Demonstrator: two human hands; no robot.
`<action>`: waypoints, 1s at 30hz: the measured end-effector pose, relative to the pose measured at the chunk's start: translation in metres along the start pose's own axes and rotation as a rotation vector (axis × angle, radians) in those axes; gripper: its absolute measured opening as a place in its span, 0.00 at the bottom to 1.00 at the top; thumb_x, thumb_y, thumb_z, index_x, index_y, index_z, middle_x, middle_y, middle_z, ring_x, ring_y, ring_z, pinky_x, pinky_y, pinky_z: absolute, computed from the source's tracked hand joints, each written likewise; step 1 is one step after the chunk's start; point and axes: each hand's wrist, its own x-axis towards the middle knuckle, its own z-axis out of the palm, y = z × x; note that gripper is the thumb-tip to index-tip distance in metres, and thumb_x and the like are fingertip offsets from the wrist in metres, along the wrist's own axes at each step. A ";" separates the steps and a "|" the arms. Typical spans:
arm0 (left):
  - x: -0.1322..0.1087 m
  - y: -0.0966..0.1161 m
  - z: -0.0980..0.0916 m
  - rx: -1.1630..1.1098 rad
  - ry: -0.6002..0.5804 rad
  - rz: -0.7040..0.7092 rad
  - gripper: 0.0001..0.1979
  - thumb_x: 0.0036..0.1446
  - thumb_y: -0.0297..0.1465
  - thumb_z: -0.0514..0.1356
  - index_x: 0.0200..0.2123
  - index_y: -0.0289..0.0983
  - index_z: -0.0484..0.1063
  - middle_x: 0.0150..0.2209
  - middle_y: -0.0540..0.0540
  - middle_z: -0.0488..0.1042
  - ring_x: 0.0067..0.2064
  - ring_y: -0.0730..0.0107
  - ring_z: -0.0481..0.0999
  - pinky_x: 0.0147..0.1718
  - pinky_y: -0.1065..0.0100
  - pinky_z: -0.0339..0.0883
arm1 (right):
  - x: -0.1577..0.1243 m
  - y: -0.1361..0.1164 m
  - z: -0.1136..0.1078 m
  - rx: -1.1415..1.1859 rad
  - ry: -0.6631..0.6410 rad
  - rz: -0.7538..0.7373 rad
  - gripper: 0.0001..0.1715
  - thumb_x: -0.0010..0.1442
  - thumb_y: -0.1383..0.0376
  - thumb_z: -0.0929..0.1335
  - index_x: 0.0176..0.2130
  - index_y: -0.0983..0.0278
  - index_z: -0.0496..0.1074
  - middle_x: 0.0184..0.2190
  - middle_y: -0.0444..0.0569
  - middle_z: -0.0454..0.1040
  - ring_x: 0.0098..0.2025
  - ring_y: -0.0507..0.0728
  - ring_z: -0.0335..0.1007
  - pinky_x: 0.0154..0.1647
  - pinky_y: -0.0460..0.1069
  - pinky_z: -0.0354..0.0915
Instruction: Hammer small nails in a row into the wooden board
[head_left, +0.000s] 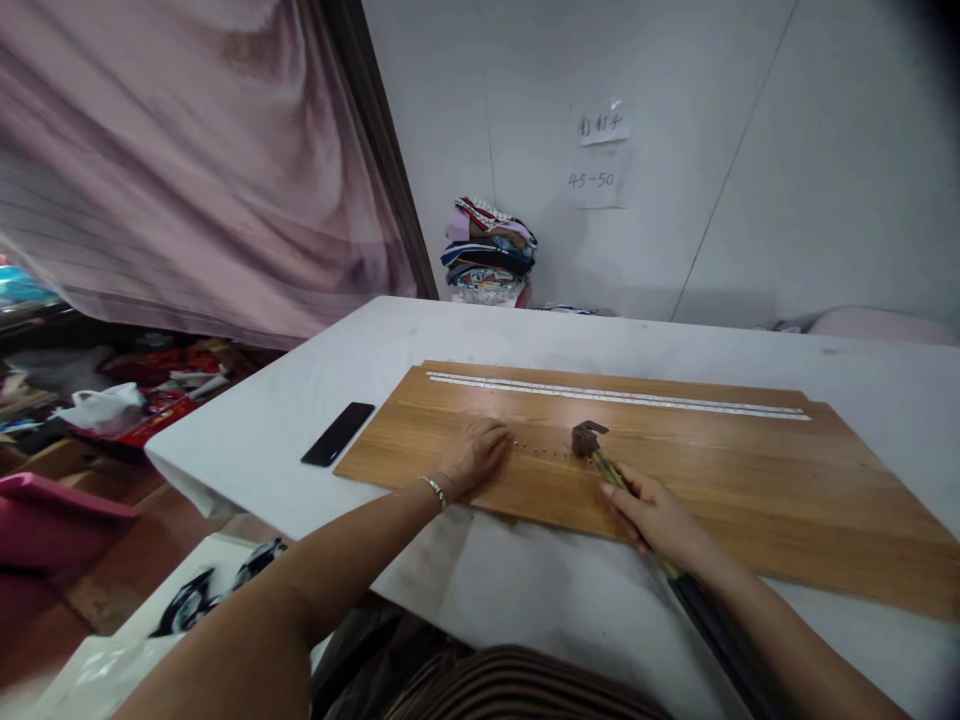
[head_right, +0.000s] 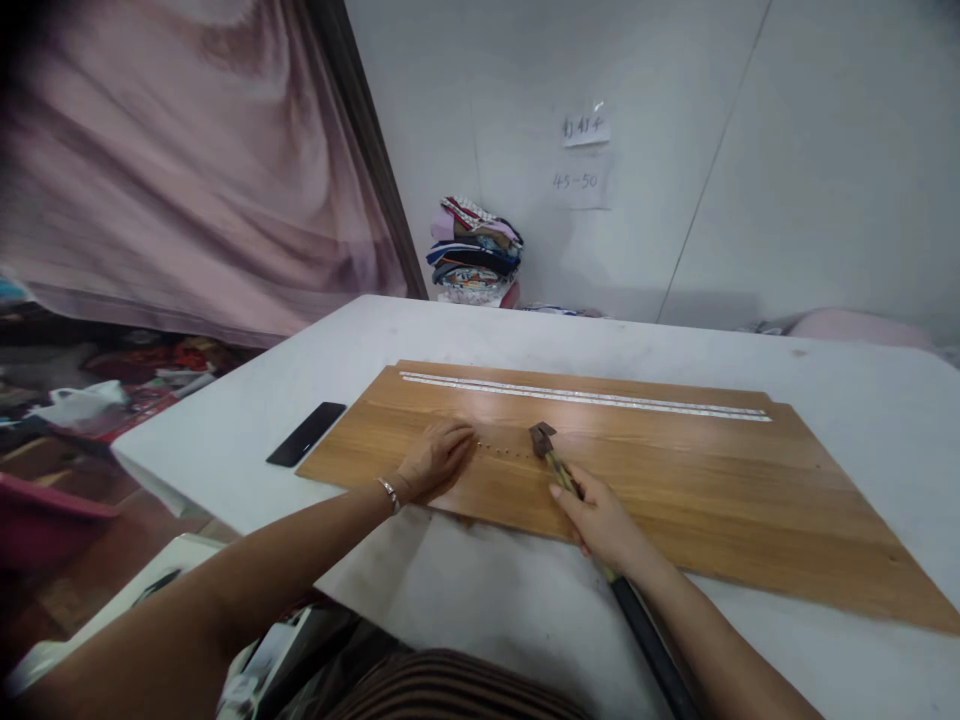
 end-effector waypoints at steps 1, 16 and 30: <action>0.000 0.001 -0.001 -0.004 -0.024 0.031 0.15 0.64 0.34 0.48 0.45 0.38 0.72 0.45 0.43 0.74 0.47 0.65 0.71 0.49 0.60 0.64 | 0.000 -0.001 0.000 0.000 0.000 0.004 0.22 0.60 0.55 0.62 0.49 0.66 0.64 0.15 0.33 0.54 0.11 0.47 0.49 0.10 0.42 0.52; 0.008 0.009 -0.006 -0.004 -0.146 0.165 0.15 0.64 0.32 0.47 0.46 0.40 0.71 0.47 0.44 0.74 0.48 0.66 0.71 0.49 0.60 0.65 | -0.003 -0.002 0.000 0.000 0.023 0.055 0.26 0.59 0.54 0.63 0.53 0.65 0.64 0.17 0.35 0.55 0.13 0.48 0.51 0.11 0.43 0.53; 0.012 0.009 -0.006 -0.032 -0.155 0.104 0.14 0.64 0.34 0.47 0.42 0.40 0.72 0.43 0.44 0.74 0.46 0.66 0.70 0.49 0.60 0.65 | -0.003 -0.005 -0.001 0.016 0.022 0.023 0.29 0.59 0.55 0.63 0.55 0.67 0.64 0.14 0.33 0.53 0.12 0.48 0.50 0.11 0.43 0.53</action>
